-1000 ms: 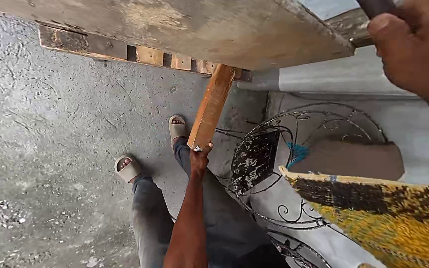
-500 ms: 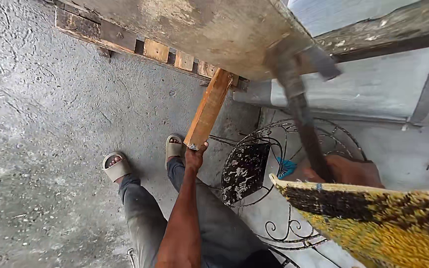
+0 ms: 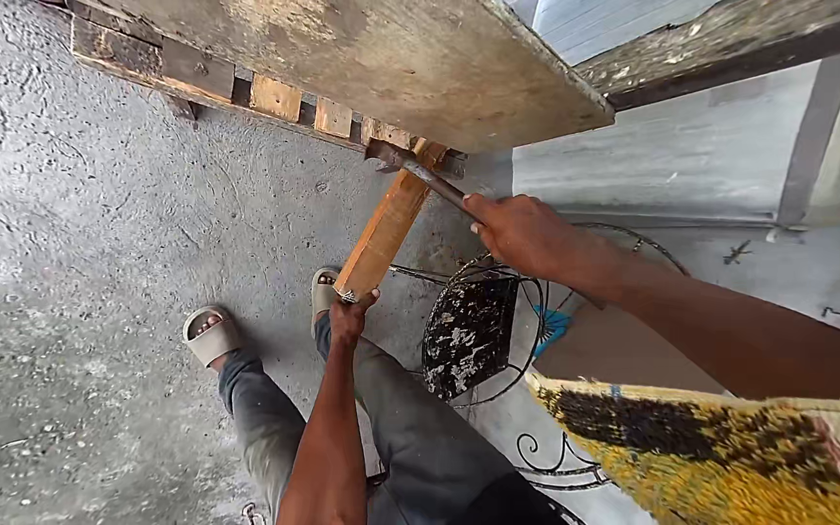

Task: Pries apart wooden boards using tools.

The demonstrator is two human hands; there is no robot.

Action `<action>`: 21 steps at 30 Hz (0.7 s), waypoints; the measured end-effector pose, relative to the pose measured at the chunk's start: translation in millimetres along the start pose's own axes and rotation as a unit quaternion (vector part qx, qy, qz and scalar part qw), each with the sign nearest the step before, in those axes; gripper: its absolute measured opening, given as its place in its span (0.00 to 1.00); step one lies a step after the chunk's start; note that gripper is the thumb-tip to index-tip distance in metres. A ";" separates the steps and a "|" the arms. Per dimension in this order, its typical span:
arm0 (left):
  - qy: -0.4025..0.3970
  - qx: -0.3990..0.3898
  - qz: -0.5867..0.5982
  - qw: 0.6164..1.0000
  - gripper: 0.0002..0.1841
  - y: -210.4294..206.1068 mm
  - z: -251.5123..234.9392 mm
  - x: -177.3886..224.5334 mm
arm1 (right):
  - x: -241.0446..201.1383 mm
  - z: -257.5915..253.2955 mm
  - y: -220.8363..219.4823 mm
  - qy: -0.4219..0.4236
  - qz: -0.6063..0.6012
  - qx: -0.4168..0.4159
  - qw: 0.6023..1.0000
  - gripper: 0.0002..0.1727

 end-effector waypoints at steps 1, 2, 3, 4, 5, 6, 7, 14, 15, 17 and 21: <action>0.005 0.002 0.015 1.000 0.25 4.7 2.5 -5.9 | -8.9 4.4 7.8 0.032 -0.017 0.041 0.999 0.18; 0.010 0.006 0.027 1.000 0.21 10.0 6.6 -11.1 | -18.4 7.3 11.2 0.063 -0.044 0.078 0.994 0.20; 0.008 0.012 0.050 0.999 0.16 15.4 10.6 -12.4 | -26.7 8.4 11.0 0.077 -0.077 0.091 0.990 0.21; 0.012 0.003 0.080 0.997 0.12 19.8 18.6 -11.6 | -32.8 10.7 7.0 0.078 -0.110 0.089 0.987 0.22; 0.021 -0.013 0.107 0.994 0.09 24.1 32.4 -9.2 | -36.4 17.4 -1.7 0.071 -0.148 0.082 0.983 0.22; 0.035 -0.024 0.129 0.991 0.08 30.8 47.9 -5.5 | -37.2 27.8 -12.7 0.059 -0.186 0.071 0.978 0.23; 0.051 -0.028 0.142 0.988 0.08 40.7 65.3 -1.0 | -35.6 41.4 -24.9 0.040 -0.221 0.059 0.973 0.24; 0.142 0.087 0.138 0.976 0.15 159.2 196.5 -27.4 | -35.2 162.6 -127.9 -0.210 -0.384 -0.137 0.889 0.31; 0.159 0.117 0.133 0.971 0.16 177.4 209.6 -34.2 | -41.7 171.7 -133.7 -0.226 -0.393 -0.158 0.877 0.31; 0.182 0.177 0.105 0.962 0.18 217.4 229.6 -43.8 | -48.5 183.5 -172.1 -0.245 -0.406 -0.189 0.860 0.30; 0.202 0.262 0.034 0.943 0.20 295.3 246.6 -48.8 | -58.3 201.6 -250.5 -0.268 -0.427 -0.225 0.834 0.29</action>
Point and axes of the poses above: each hand's wrist, its own z-axis away from the middle knuckle, its own y-axis out of the back of the hand, x = y × z, the point moved 8 cm from there along -z, towards the middle knuckle, and after that the axes turned 1 degree about y, right-handed, at the moved point
